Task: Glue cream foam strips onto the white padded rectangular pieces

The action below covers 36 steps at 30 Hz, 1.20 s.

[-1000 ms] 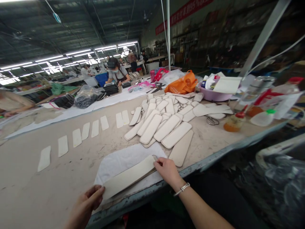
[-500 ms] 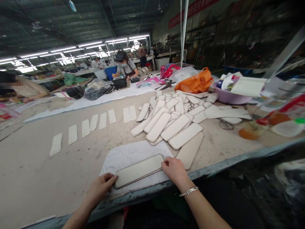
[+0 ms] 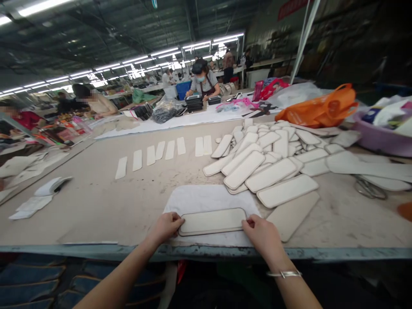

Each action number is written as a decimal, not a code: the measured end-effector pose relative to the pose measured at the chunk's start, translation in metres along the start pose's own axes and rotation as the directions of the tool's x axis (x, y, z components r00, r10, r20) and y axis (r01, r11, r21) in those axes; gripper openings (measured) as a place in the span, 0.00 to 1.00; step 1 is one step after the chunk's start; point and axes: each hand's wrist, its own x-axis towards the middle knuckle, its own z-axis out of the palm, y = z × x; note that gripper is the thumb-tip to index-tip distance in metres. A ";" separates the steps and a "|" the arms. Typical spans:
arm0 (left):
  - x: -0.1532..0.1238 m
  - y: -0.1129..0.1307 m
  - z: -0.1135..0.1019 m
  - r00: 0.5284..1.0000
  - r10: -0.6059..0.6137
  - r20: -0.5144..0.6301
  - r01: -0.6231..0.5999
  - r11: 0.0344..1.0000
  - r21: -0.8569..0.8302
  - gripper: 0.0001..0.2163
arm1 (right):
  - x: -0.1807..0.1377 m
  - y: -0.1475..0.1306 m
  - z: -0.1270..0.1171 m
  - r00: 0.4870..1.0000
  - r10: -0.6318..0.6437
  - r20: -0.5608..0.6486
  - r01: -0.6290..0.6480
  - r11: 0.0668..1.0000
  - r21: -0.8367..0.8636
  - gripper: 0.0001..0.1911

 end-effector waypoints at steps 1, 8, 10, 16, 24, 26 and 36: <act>0.000 -0.001 0.000 1.000 -0.002 0.006 0.002 1.000 -0.011 0.12 | 0.000 0.000 0.000 1.000 0.003 0.002 -0.003 1.000 -0.002 0.12; -0.001 -0.003 0.000 1.000 0.001 0.002 -0.001 0.999 -0.035 0.11 | 0.000 -0.001 0.000 1.000 0.013 0.017 -0.013 1.000 0.009 0.11; -0.003 -0.002 0.000 1.000 0.011 0.000 -0.011 0.999 -0.047 0.11 | 0.000 -0.001 -0.001 1.000 0.016 0.014 -0.016 1.000 0.006 0.11; -0.009 -0.013 0.008 0.994 0.053 -0.093 -0.069 0.981 -0.179 0.11 | 0.001 -0.002 -0.002 1.000 0.016 0.015 -0.015 1.000 -0.025 0.11; -0.025 -0.046 0.018 0.736 0.623 -0.265 -0.630 0.774 0.069 0.14 | 0.001 -0.002 0.000 1.000 0.016 0.023 -0.016 0.999 -0.029 0.12; -0.024 -0.052 0.018 0.665 0.717 -0.210 -0.704 0.695 0.146 0.13 | 0.000 -0.002 -0.001 1.000 0.011 0.015 -0.011 1.000 -0.018 0.11; -0.013 -0.060 0.022 0.571 0.795 -0.205 -0.766 0.606 0.215 0.11 | -0.001 -0.006 -0.005 0.999 0.038 0.007 -0.038 0.998 0.041 0.09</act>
